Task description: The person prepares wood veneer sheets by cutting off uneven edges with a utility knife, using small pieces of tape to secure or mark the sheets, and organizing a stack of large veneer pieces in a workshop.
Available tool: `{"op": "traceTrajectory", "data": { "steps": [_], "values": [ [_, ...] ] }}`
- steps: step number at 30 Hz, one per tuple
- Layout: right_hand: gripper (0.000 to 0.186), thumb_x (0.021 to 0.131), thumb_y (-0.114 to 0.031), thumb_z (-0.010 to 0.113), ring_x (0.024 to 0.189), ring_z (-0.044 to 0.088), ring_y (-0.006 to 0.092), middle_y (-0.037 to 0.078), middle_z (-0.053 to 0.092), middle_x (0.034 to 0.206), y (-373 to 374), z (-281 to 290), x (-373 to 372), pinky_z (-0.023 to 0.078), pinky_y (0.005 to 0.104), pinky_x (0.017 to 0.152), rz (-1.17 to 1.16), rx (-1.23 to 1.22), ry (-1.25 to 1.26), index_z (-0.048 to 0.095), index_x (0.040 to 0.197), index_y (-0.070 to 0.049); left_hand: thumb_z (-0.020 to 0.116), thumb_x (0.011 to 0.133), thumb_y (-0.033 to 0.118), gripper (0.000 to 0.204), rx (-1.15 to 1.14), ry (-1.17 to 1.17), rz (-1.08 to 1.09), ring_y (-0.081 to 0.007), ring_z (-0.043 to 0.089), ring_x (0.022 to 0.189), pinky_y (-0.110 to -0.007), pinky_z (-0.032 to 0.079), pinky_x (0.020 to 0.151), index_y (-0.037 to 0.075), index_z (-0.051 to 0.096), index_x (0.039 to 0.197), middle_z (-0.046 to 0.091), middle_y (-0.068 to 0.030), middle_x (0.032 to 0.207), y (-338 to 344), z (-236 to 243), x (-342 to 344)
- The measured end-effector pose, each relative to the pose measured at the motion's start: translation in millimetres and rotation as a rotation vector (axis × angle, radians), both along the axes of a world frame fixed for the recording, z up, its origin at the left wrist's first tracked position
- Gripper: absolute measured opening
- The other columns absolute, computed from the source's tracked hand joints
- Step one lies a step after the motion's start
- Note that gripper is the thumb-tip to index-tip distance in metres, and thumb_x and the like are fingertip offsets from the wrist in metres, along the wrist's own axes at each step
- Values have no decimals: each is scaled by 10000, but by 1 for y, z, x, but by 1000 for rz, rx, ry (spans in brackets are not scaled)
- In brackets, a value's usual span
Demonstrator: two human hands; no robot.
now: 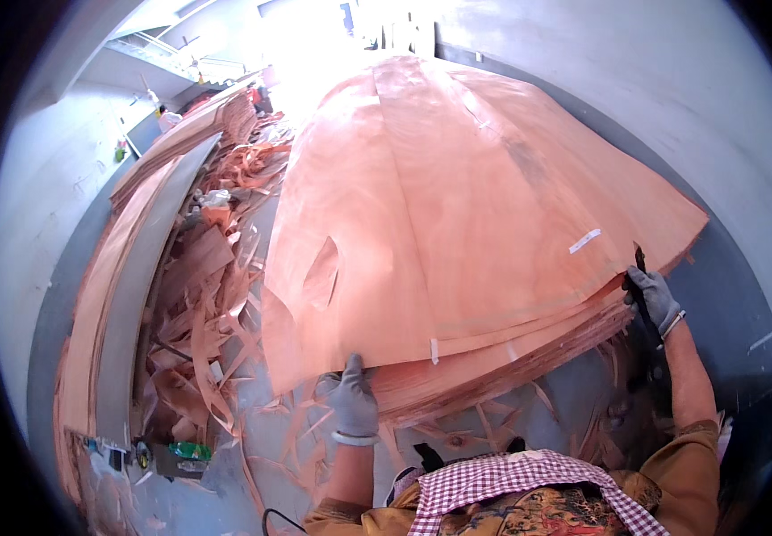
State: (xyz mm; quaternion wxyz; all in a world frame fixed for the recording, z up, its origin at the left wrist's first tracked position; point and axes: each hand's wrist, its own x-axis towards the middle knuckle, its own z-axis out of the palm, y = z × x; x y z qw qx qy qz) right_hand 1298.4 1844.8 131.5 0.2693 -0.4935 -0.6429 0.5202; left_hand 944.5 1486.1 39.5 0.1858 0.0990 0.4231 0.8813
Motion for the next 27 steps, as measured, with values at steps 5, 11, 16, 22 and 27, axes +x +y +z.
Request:
{"op": "traceTrajectory", "data": {
  "steps": [5, 11, 16, 22, 27],
  "values": [
    [412, 872, -460, 563, 436, 508, 123, 49, 560, 564, 61, -16, 37, 390, 242, 421, 27, -3, 5, 595, 792, -57, 536, 919, 160, 258, 161, -115, 7, -171, 601, 961, -303, 520, 792, 59, 530, 1157, 601, -65, 1120, 6, -28, 17],
    [371, 861, -415, 593, 513, 516, 107, 13, 537, 603, 102, -6, 63, 377, 230, 441, 28, 46, 98, 582, 931, -51, 582, 889, 272, 240, 260, -378, 280, -164, 611, 928, -314, 522, 793, 69, 604, 1015, 644, -43, 1047, -35, -65, -3],
    [437, 863, -253, 621, 475, 505, 90, 8, 538, 641, 115, -13, 47, 376, 213, 415, 78, 23, 81, 512, 1222, -30, 624, 861, 180, 182, 31, -274, 308, -125, 628, 706, -238, 522, 521, 133, 576, 1031, 637, -23, 959, -56, -69, -25],
    [451, 844, -199, 632, 467, 508, 81, 4, 541, 619, 122, -4, 71, 388, 220, 385, -4, 74, 99, 507, 1234, -9, 600, 854, 52, 244, -140, -157, 438, -105, 602, 690, -239, 534, 516, 129, 538, 1077, 612, 4, 916, -33, -28, -3],
    [432, 858, -186, 610, 444, 511, 91, 21, 553, 598, 141, 3, 85, 384, 209, 379, 27, 169, -6, 506, 1247, -33, 596, 842, 3, 277, -190, -146, 431, -117, 599, 718, -258, 566, 537, 96, 520, 1092, 594, -15, 933, -20, -18, 22]
  ]
}}
